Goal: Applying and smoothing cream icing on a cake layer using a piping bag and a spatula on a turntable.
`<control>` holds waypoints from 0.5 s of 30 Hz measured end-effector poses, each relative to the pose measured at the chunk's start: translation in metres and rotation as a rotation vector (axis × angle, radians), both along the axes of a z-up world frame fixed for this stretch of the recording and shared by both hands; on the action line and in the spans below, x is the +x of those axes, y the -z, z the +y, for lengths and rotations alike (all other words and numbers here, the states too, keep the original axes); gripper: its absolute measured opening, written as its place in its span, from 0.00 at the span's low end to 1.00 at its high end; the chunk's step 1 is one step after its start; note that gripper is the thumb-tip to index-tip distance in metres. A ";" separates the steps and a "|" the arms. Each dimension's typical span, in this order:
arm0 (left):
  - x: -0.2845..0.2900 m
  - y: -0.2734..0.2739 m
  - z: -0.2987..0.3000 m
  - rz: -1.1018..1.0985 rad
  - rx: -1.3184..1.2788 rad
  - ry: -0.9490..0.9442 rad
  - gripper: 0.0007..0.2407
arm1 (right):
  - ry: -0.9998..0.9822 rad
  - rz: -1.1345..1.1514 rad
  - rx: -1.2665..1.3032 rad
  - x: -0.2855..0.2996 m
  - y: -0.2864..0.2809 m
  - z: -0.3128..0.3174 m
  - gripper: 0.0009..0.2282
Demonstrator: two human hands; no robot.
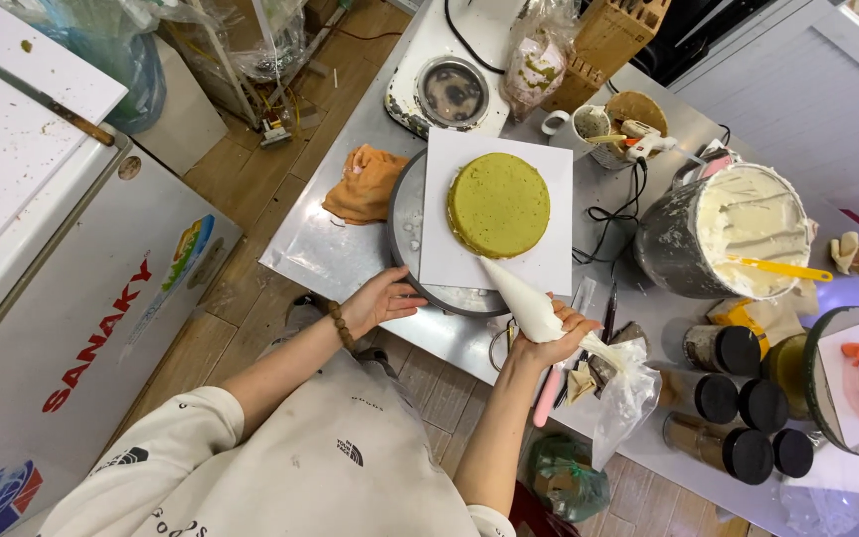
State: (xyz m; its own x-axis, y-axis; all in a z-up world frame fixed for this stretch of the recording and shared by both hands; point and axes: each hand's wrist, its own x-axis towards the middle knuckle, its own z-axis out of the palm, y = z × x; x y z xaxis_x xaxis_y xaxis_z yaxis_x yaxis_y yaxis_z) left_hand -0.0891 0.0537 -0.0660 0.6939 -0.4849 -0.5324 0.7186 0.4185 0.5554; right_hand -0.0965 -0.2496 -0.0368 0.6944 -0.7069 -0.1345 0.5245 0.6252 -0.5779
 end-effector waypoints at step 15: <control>0.055 0.000 0.059 -0.113 0.044 -0.313 0.37 | 0.096 -0.006 -0.077 -0.023 0.013 -0.048 0.26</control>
